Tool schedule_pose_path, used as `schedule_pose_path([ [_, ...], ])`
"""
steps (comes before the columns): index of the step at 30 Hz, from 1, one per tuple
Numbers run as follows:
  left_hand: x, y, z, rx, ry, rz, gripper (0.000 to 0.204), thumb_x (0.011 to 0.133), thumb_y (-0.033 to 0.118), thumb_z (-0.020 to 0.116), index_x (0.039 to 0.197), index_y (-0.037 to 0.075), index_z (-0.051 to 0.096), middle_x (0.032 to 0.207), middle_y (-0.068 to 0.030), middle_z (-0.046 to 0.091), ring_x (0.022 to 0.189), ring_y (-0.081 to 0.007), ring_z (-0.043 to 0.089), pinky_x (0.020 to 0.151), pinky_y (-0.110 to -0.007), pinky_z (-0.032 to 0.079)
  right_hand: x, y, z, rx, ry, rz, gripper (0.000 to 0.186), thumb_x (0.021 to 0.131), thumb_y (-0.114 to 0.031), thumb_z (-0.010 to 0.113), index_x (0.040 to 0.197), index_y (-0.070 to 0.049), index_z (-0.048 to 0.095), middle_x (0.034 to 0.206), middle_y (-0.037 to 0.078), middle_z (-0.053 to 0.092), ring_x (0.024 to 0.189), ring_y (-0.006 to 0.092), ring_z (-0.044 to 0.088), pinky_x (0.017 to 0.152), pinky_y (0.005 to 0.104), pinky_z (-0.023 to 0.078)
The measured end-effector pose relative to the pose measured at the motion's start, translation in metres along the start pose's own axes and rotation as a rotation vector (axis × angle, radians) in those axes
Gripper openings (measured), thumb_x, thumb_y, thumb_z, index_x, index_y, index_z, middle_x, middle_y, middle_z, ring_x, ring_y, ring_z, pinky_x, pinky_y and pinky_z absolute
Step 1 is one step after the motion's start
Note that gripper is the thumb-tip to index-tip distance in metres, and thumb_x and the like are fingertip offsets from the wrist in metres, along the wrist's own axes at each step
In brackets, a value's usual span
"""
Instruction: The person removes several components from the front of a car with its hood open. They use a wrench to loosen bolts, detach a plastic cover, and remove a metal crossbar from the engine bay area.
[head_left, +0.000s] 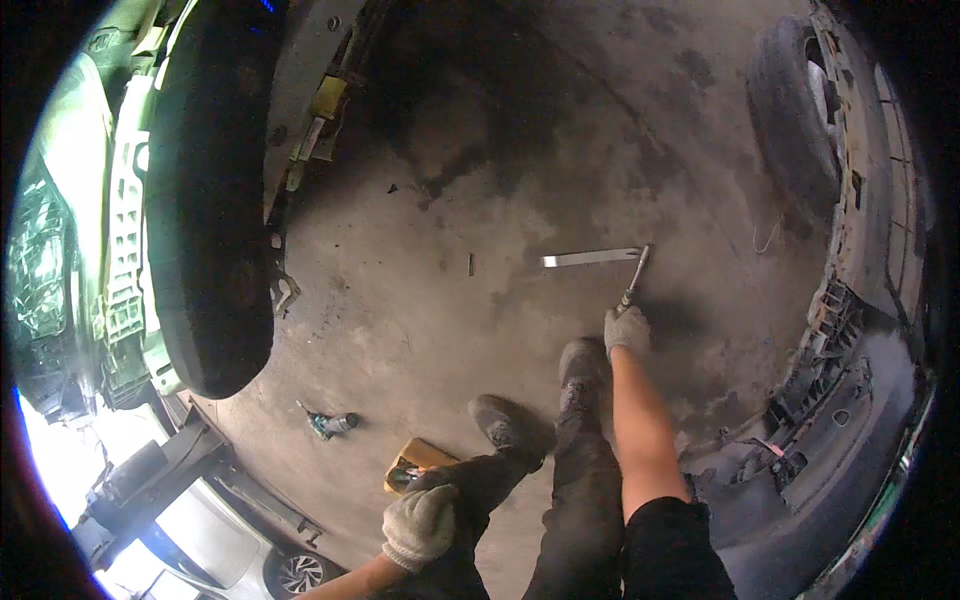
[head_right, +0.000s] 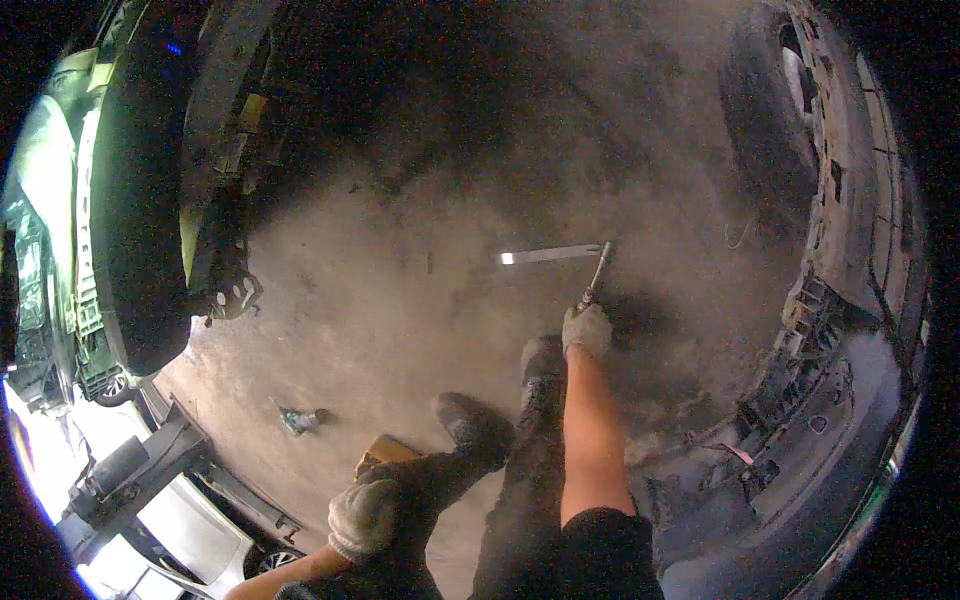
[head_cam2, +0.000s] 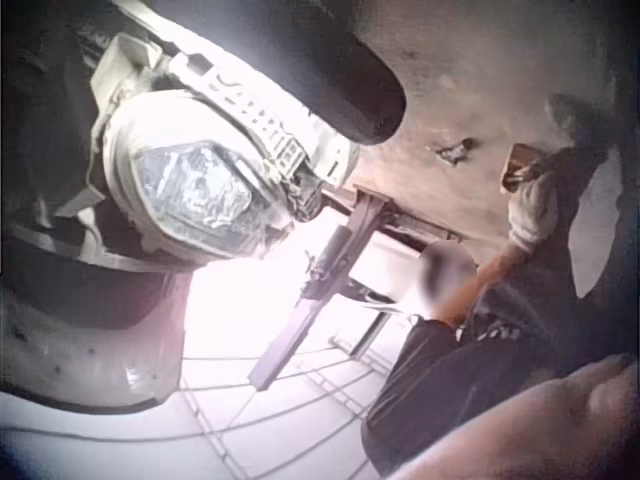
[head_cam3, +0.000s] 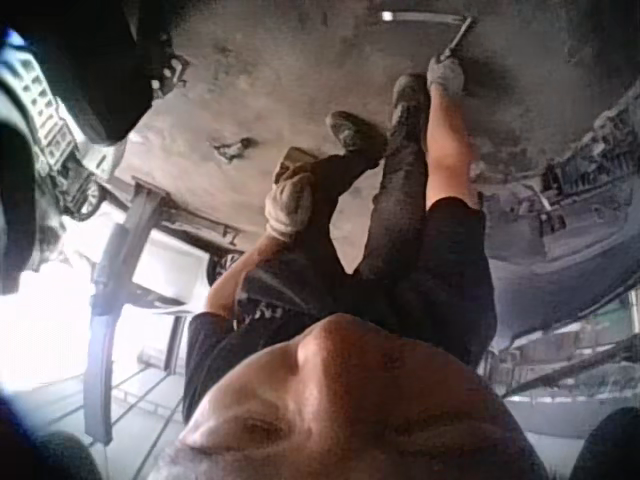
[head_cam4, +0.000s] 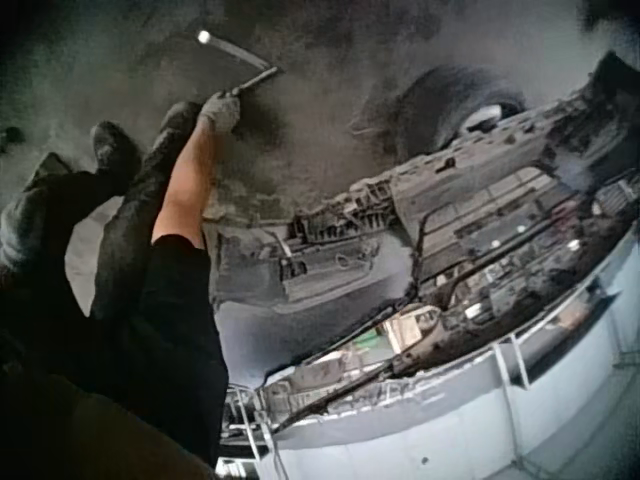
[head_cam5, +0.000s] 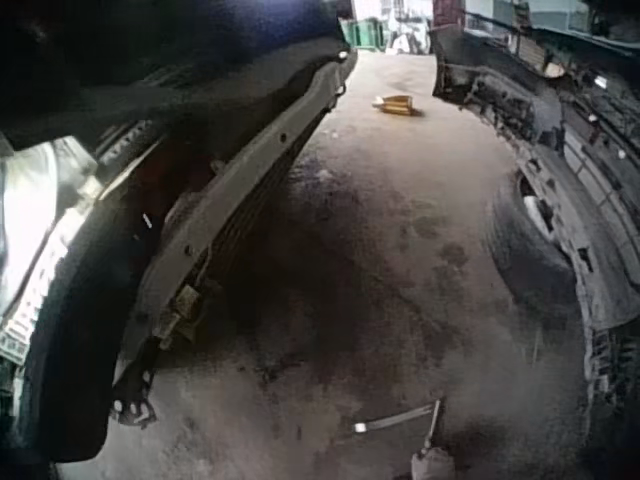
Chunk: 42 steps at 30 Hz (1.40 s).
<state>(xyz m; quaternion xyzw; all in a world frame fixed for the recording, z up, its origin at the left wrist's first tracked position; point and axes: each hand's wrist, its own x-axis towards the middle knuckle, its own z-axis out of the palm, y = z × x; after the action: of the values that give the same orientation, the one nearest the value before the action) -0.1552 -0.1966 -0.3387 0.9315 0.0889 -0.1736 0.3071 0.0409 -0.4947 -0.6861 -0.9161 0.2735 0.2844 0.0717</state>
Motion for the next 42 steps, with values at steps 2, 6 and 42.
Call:
schedule_pose_path([
  [2, -0.009, -0.006, 0.002, -0.009, 0.017, 0.001, 0.025, 0.078, 0.006, 0.068, 0.103, 0.008, 0.069, 0.080, -0.0123, 0.069, 0.074, -0.0332, 0.069, 0.063, -0.042, 0.056, -0.018, -0.013, 0.015, -0.065, 0.150, -0.134, 0.042, 0.084, -0.040, 0.064, 0.109, -0.006, 0.063, 0.113, 0.020, 0.065, 0.105, 0.0398, 0.063, 0.087, 0.0518, 0.052],
  [6, -0.026, -0.014, -0.001, -0.021, 0.026, -0.015, 0.026, 0.077, 0.005, 0.068, 0.103, 0.008, 0.068, 0.081, -0.0124, 0.069, 0.073, -0.0326, 0.069, 0.064, -0.041, 0.056, -0.024, -0.062, 0.036, -0.170, 0.391, -0.606, 0.034, 0.085, -0.033, 0.065, 0.109, -0.008, 0.063, 0.125, 0.019, 0.059, 0.118, 0.0370, 0.056, 0.094, 0.0514, 0.048],
  [42, 0.109, 0.086, -0.525, -1.737, 0.883, -0.499, 0.016, 0.085, 0.013, 0.053, 0.070, 0.010, 0.056, 0.056, -0.0015, 0.048, 0.041, -0.0137, 0.041, 0.038, -0.029, 0.031, -0.145, 0.008, -0.701, -0.559, -0.304, -0.572, 0.042, 0.093, -0.037, 0.052, 0.109, -0.002, 0.069, 0.102, 0.023, 0.071, 0.101, 0.0415, 0.066, 0.083, 0.0479, 0.049],
])
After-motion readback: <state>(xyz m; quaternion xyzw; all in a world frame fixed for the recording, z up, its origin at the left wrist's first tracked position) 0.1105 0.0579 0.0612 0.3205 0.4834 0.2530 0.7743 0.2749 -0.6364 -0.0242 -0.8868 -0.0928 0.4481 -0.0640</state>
